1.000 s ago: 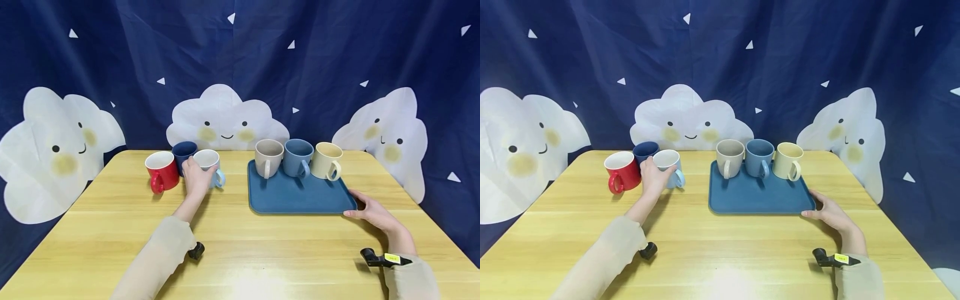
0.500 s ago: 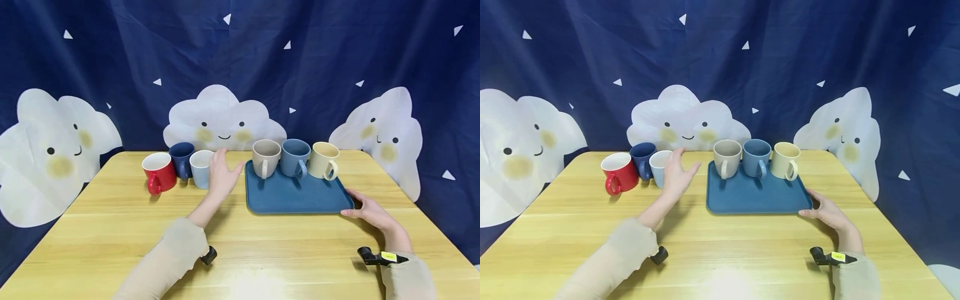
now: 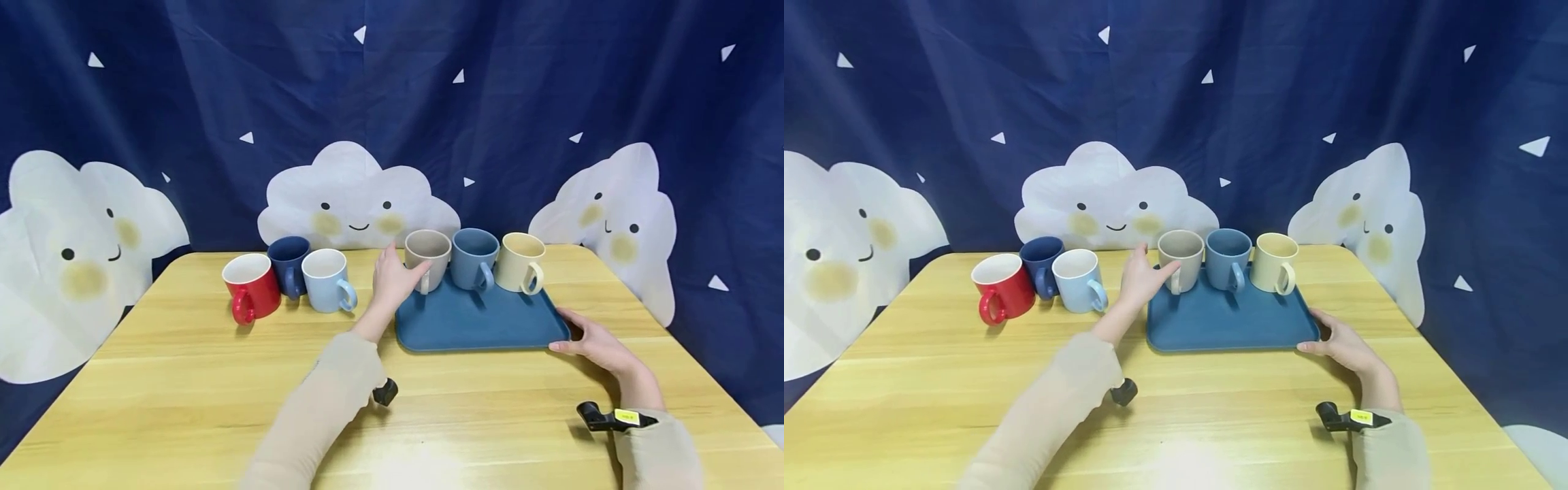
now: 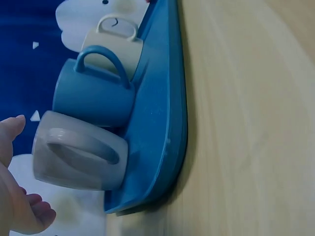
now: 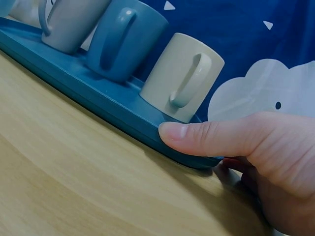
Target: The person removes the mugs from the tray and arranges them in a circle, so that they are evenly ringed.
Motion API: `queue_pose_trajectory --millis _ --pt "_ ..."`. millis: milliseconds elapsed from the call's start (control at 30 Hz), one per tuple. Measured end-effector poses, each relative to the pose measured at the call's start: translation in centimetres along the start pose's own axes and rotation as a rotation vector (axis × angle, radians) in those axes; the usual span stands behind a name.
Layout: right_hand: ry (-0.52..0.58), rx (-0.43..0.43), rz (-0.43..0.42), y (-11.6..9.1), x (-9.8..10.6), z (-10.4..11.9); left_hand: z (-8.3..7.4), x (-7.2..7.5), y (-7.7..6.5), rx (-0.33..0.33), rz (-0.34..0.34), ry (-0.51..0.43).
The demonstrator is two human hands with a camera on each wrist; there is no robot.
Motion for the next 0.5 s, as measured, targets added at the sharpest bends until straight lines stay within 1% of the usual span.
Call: queue_pose_trajectory --millis 100,200,267,400,500 --pt "-0.003 0.005 0.002 0.0 -0.1 0.0 0.5 -0.8 0.2 0.025 -0.013 0.001" --pt "0.0 0.003 0.004 0.1 -0.1 0.1 0.6 -1.5 0.0 0.035 -0.021 0.013" --pt "0.0 0.002 0.007 0.2 -0.1 0.1 0.6 -1.8 -0.2 0.035 -0.026 0.04" --pt "0.006 0.007 0.008 0.2 0.0 0.1 0.4 -2.2 -0.6 0.05 -0.031 0.094" --pt "0.009 0.006 0.009 0.1 0.0 0.0 0.4 -2.3 -0.8 0.044 -0.028 0.122"
Point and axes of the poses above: each hand's wrist, its own y-axis towards the middle knuckle, its own x-axis out of the back of the hand, z = x × y, the point moved 2 cm from there along y, towards the middle knuckle, and after that the axes turned 13 degrees about -x, right-handed, at the moved point
